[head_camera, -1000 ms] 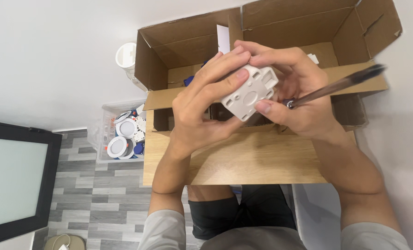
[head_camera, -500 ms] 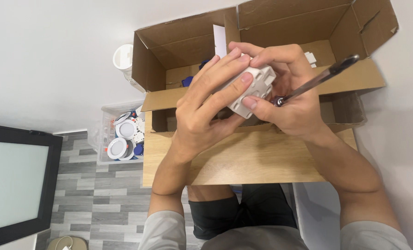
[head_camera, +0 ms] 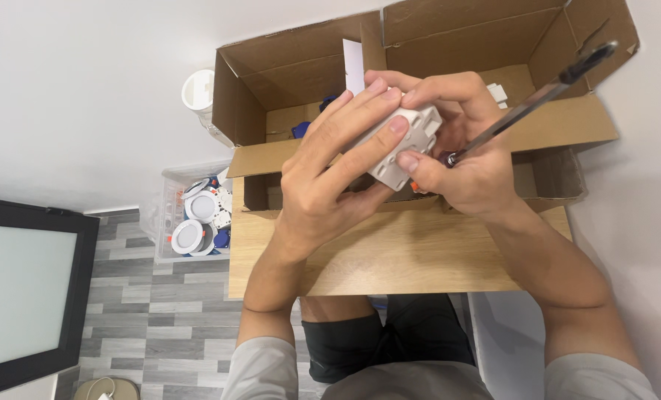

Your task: The person uses a screwdriver to secure screws into a blue industrial socket and a white electrical box, handling each component individually on a wooden surface.

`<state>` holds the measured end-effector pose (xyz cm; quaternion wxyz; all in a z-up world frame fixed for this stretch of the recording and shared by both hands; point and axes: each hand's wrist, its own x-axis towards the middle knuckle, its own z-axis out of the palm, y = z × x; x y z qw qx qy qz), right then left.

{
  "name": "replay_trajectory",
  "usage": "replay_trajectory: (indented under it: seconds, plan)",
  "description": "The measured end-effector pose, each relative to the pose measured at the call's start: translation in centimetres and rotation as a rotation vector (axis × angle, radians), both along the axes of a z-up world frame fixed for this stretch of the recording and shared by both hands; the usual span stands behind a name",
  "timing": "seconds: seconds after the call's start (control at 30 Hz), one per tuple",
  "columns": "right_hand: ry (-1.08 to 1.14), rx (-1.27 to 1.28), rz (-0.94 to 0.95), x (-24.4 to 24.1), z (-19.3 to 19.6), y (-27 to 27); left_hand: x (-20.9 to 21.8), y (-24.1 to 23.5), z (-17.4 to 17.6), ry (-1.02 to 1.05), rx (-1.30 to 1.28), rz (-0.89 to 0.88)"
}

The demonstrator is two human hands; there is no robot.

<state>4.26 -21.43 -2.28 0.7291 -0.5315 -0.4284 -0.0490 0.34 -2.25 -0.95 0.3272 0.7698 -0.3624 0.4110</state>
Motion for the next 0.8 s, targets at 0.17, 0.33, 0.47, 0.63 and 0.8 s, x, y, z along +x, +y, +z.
replay_trajectory:
  seconds: [0.17,0.33,0.47,0.63,0.8]
  plan:
    - [0.014,-0.072,-0.083,-0.5,0.7,0.1,-0.1,0.1,0.0,0.001,0.024,0.015]
    - [0.017,-0.079,-0.06,-0.4,0.7,-0.1,-0.2,0.1,0.1,0.008,0.027,0.006]
    - [0.013,-0.057,-0.024,-0.1,0.4,-0.1,-0.2,0.0,0.0,-0.008,0.024,0.021]
    - [0.022,-0.074,0.005,0.4,0.6,-0.9,-0.2,0.4,0.6,0.033,0.04,0.01]
    - [0.062,-0.171,0.115,2.1,1.9,-3.2,0.6,1.2,0.0,0.051,0.16,0.137]
